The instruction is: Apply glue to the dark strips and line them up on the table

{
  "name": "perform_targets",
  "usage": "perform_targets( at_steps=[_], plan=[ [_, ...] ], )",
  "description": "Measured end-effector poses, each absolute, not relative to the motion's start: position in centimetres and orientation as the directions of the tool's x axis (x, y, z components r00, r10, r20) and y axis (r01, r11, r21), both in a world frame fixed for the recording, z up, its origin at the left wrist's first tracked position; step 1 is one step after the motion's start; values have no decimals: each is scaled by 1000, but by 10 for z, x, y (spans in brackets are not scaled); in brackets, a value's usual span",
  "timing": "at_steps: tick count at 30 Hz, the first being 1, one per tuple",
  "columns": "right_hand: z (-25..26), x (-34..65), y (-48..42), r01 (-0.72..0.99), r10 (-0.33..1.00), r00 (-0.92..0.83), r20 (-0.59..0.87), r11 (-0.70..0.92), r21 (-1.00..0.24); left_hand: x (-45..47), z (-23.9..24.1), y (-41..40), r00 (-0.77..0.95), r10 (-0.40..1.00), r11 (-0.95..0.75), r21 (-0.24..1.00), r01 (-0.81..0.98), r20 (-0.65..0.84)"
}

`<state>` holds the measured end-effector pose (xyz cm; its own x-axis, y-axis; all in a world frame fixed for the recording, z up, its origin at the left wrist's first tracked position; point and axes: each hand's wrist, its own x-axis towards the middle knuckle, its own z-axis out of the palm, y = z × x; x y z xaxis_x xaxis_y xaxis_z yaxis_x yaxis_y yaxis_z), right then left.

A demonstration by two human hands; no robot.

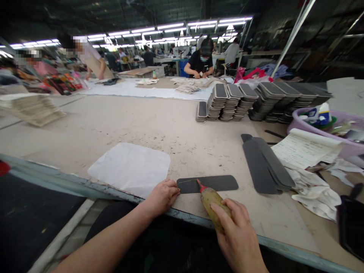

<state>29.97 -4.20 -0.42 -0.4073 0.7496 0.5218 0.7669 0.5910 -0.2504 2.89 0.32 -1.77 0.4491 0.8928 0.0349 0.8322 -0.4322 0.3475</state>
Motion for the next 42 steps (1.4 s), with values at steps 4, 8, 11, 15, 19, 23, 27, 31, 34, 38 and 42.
perform_targets(
  at_steps=[4, 8, 11, 15, 19, 23, 27, 31, 34, 38, 42],
  plan=[
    [1, 309, -41, 825, 755, -349, 556, 528, -199, 30, -13, 4, 458, 889, -439, 345, 830, 29],
    [-1, 321, -43, 872, 771, -294, 565, 459, -172, 30, -11, 5, 453, 891, -434, 356, 828, 31],
    [-4, 331, -43, 907, 777, -243, 581, 395, -149, 30, -10, 5, 444, 895, -422, 365, 830, 26],
    [-7, 342, -41, 936, 773, -183, 608, 327, -134, 30, -11, 4, 439, 898, -413, 381, 827, 20],
    [-8, 346, -40, 951, 771, -136, 622, 279, -137, 29, -13, 4, 427, 903, -410, 380, 829, 41],
    [-6, 337, -43, 938, 777, -171, 607, 316, -140, 29, -14, 4, 448, 893, -436, 353, 828, 52],
    [-3, 314, -47, 890, 779, -251, 574, 419, -180, 29, -13, 4, 464, 885, -452, 332, 828, 46],
    [-4, 292, -50, 822, 780, -294, 553, 502, -270, 26, -14, 4, 480, 876, -467, 343, 815, 51],
    [-8, 281, -50, 752, 777, -306, 550, 551, -361, 23, -16, 5, 504, 863, -486, 352, 800, 47],
    [-12, 275, -47, 694, 746, -320, 584, 604, -391, 20, -19, 6, 526, 849, -505, 378, 776, 54],
    [-16, 274, -45, 665, 739, -377, 559, 636, -392, 19, -20, 7, 510, 858, -490, 405, 772, 64]
  ],
)
